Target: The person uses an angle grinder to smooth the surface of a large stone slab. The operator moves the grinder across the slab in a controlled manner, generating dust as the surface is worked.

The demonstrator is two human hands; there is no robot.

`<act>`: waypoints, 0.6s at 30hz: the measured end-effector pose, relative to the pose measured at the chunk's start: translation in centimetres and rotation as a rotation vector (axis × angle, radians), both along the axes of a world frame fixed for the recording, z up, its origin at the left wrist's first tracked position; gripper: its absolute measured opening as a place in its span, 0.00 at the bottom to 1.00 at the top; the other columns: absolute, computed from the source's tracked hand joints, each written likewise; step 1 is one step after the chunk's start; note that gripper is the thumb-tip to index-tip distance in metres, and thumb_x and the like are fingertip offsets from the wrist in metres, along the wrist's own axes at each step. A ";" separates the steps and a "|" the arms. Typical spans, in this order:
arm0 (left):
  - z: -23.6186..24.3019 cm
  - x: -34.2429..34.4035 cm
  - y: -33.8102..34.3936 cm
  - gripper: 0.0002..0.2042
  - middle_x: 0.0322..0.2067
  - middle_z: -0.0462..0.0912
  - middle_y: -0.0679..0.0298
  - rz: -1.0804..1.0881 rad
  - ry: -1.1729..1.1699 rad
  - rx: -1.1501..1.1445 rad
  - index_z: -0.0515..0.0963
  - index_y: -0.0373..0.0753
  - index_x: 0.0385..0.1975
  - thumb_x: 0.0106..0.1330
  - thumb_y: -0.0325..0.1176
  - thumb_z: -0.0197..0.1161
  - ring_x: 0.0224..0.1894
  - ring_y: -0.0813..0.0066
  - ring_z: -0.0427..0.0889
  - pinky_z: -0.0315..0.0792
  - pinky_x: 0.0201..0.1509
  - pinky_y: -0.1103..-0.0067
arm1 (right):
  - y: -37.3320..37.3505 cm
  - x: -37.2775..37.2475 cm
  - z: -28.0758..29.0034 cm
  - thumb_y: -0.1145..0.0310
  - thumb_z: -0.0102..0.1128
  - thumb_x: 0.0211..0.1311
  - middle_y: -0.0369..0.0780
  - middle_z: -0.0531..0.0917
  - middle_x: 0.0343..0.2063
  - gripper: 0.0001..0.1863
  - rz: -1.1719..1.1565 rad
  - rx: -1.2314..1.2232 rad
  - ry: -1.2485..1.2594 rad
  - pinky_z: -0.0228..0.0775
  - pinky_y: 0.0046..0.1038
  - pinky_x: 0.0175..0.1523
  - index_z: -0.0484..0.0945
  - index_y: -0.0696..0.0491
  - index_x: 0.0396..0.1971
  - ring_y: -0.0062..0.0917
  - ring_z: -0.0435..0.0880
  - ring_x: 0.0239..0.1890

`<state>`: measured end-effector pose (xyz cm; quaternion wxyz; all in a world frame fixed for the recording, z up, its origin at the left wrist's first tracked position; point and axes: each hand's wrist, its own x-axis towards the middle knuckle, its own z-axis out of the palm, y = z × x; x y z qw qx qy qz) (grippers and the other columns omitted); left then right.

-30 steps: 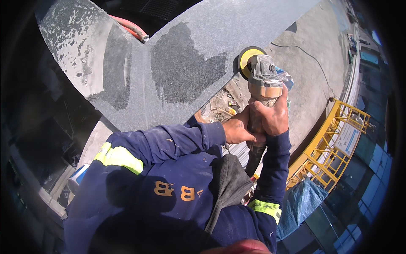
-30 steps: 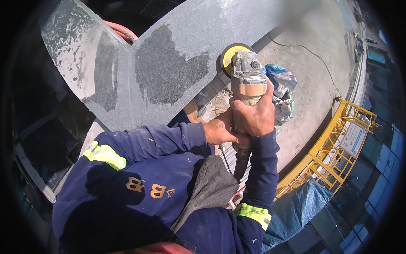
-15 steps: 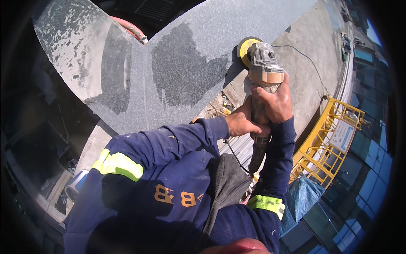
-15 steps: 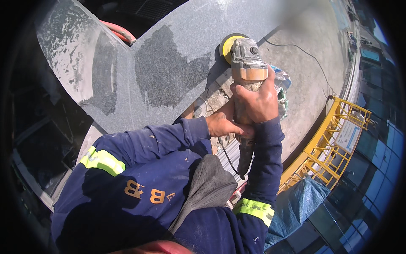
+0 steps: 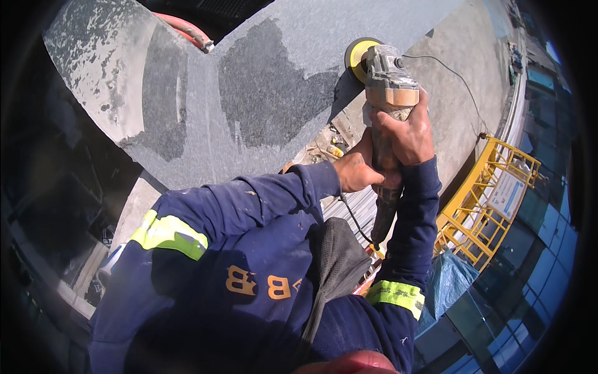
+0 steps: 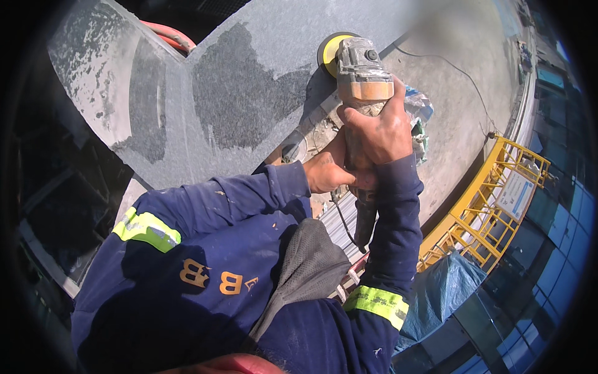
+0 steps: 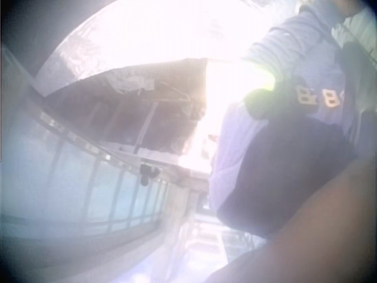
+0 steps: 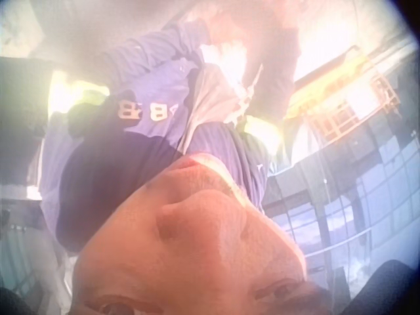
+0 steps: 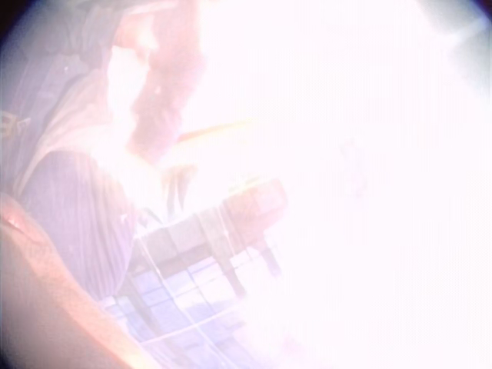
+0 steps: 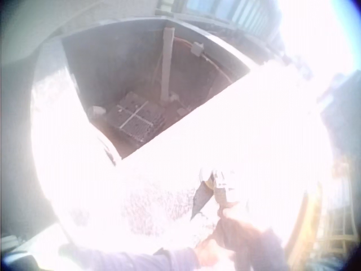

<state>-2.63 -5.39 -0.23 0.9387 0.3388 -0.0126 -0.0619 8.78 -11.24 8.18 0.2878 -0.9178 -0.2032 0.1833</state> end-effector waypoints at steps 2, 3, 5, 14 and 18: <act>0.4 -0.1 0.2 0.40 0.51 0.76 0.54 -0.032 0.018 -0.017 0.54 0.31 0.62 0.53 0.29 0.75 0.56 0.64 0.76 0.72 0.60 0.71 | 0.3 0.0 0.2 0.57 0.73 0.42 0.53 0.81 0.47 0.49 0.024 0.005 -0.021 0.73 0.35 0.55 0.56 0.62 0.62 0.45 0.82 0.51; 0.7 -0.1 0.3 0.40 0.51 0.76 0.55 0.011 0.001 -0.012 0.55 0.31 0.61 0.53 0.29 0.76 0.56 0.64 0.76 0.72 0.59 0.71 | 0.4 0.0 0.3 0.57 0.73 0.42 0.54 0.81 0.47 0.49 0.057 -0.002 -0.033 0.73 0.36 0.55 0.56 0.62 0.62 0.45 0.82 0.51; 1.0 0.0 0.4 0.38 0.50 0.77 0.56 0.109 -0.021 -0.013 0.58 0.31 0.60 0.53 0.30 0.76 0.55 0.64 0.77 0.73 0.59 0.72 | 0.6 0.0 0.4 0.57 0.73 0.41 0.54 0.81 0.46 0.49 0.081 -0.020 -0.060 0.73 0.36 0.55 0.57 0.62 0.62 0.46 0.82 0.50; 0.8 0.4 0.9 0.39 0.48 0.81 0.58 -0.088 0.047 -0.059 0.67 0.32 0.56 0.44 0.32 0.82 0.52 0.66 0.79 0.72 0.60 0.72 | 0.5 -0.1 1.0 0.60 0.73 0.42 0.53 0.82 0.45 0.46 0.147 0.030 0.037 0.74 0.36 0.54 0.59 0.57 0.61 0.45 0.83 0.49; 0.8 0.3 0.7 0.35 0.45 0.82 0.59 0.021 0.082 -0.063 0.70 0.31 0.53 0.45 0.30 0.81 0.50 0.67 0.81 0.73 0.58 0.72 | 0.6 -0.5 1.1 0.60 0.74 0.44 0.49 0.81 0.47 0.47 0.065 -0.037 -0.017 0.72 0.32 0.56 0.57 0.59 0.62 0.37 0.81 0.50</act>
